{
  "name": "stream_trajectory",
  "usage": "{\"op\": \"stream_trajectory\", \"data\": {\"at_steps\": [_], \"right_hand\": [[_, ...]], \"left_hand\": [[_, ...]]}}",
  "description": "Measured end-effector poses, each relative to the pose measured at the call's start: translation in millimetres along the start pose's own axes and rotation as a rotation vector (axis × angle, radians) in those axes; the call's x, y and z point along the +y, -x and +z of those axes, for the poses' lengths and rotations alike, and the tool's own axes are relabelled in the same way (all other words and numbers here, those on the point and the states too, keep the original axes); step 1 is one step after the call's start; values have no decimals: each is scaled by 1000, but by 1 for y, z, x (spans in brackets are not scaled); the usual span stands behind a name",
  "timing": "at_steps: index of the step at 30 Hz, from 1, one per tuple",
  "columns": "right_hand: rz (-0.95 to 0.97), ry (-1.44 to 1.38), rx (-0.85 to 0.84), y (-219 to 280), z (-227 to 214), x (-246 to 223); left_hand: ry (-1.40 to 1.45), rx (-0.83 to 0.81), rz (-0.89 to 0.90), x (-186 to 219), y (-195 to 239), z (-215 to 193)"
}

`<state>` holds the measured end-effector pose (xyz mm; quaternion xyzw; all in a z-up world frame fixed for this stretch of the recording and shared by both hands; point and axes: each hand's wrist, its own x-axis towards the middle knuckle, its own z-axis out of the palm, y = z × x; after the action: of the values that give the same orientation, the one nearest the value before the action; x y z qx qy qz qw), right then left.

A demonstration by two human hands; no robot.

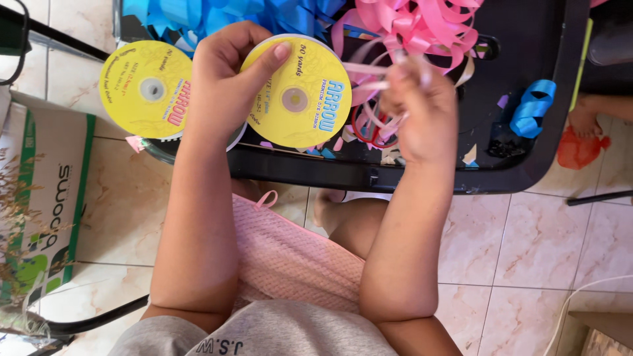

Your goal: The person assembles a pink ribbon bow by folding and looping lengths of ribbon, using shears to cut the ends, and tying the center with a thin pink string.

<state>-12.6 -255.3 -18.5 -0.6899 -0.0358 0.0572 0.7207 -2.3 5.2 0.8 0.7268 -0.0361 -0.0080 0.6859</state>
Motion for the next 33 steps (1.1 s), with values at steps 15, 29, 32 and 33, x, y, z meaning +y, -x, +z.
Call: {"op": "stream_trajectory", "data": {"at_steps": [15,29,32,33], "right_hand": [[-433,-736,883,31,-111,7],[162,85,-282,6,-6,-2],[171,220,-309,10,-2,-10],[171,220,-312,9,-1,-9]], "left_hand": [[144,331,9,-14,3,4],[-70,20,149,13,15,23],[-95,33,124,11,13,18],[-95,35,123,11,12,18]]}}
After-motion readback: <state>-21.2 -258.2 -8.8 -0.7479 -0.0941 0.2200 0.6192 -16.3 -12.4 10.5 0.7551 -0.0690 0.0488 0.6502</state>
